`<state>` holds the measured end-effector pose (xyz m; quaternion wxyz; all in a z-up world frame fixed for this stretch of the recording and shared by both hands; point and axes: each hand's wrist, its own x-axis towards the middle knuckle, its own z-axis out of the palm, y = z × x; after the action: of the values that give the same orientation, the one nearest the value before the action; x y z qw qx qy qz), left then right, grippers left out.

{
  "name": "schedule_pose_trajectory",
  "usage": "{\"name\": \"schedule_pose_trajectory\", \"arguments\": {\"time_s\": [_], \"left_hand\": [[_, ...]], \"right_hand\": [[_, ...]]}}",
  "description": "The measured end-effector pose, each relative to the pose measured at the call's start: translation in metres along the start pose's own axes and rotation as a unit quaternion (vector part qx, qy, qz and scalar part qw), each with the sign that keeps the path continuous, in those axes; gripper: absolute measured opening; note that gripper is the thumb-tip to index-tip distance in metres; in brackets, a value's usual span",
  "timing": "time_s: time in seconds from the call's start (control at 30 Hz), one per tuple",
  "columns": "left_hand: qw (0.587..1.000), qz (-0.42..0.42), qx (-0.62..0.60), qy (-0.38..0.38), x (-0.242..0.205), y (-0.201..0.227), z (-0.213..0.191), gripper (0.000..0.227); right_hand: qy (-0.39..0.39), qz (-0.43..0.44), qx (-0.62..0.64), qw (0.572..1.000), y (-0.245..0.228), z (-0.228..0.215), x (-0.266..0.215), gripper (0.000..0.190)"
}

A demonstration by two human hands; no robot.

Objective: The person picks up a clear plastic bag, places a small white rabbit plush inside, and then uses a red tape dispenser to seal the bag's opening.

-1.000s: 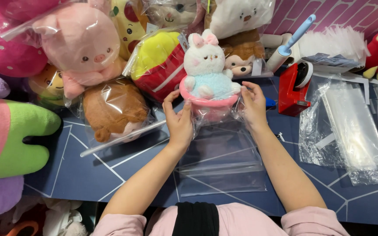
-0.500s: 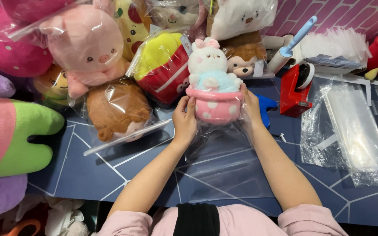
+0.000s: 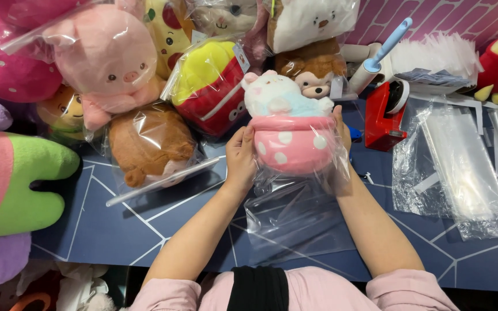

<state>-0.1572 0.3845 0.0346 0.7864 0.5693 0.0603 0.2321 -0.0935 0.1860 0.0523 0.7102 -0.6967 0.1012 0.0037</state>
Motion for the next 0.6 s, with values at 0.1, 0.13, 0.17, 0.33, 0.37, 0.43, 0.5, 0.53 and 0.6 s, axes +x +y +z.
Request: {"name": "schedule_pose_trajectory", "arguments": {"time_s": [0.1, 0.13, 0.17, 0.33, 0.37, 0.43, 0.5, 0.53, 0.6], "left_hand": [[0.991, -0.039, -0.126, -0.012, 0.003, -0.009, 0.001, 0.037], [0.980, -0.062, -0.186, -0.027, 0.003, -0.010, 0.001, 0.036], [0.965, -0.086, -0.245, -0.043, 0.004, -0.011, 0.001, 0.037], [0.948, -0.172, -0.235, -0.130, -0.005, -0.023, -0.011, 0.043], [0.944, -0.188, -0.215, -0.166, -0.006, -0.023, -0.014, 0.054], [0.963, -0.059, -0.152, -0.214, -0.006, 0.008, -0.016, 0.046], [0.960, 0.072, -0.086, -0.257, -0.006, 0.042, -0.016, 0.040], [0.954, 0.141, -0.025, -0.264, -0.007, 0.060, -0.016, 0.040], [0.939, 0.209, 0.036, -0.270, -0.008, 0.068, -0.017, 0.041]], "right_hand": [[-0.023, -0.019, 0.041, 0.999, -0.006, 0.001, -0.007, 0.055], [-0.032, -0.026, 0.055, 0.998, -0.007, -0.001, -0.009, 0.053], [-0.041, -0.032, 0.068, 0.996, -0.009, -0.002, -0.010, 0.052], [-0.085, -0.064, 0.134, 0.985, -0.012, -0.009, -0.018, 0.045], [-0.092, -0.069, 0.147, 0.982, -0.012, -0.011, -0.020, 0.044], [-0.109, -0.084, 0.173, 0.975, -0.013, -0.015, -0.024, 0.042], [-0.127, -0.099, 0.199, 0.967, -0.015, -0.019, -0.027, 0.039], [-0.136, -0.105, 0.211, 0.962, -0.016, -0.021, -0.029, 0.038], [-0.153, -0.116, 0.237, 0.952, -0.016, -0.025, -0.034, 0.037]]}}
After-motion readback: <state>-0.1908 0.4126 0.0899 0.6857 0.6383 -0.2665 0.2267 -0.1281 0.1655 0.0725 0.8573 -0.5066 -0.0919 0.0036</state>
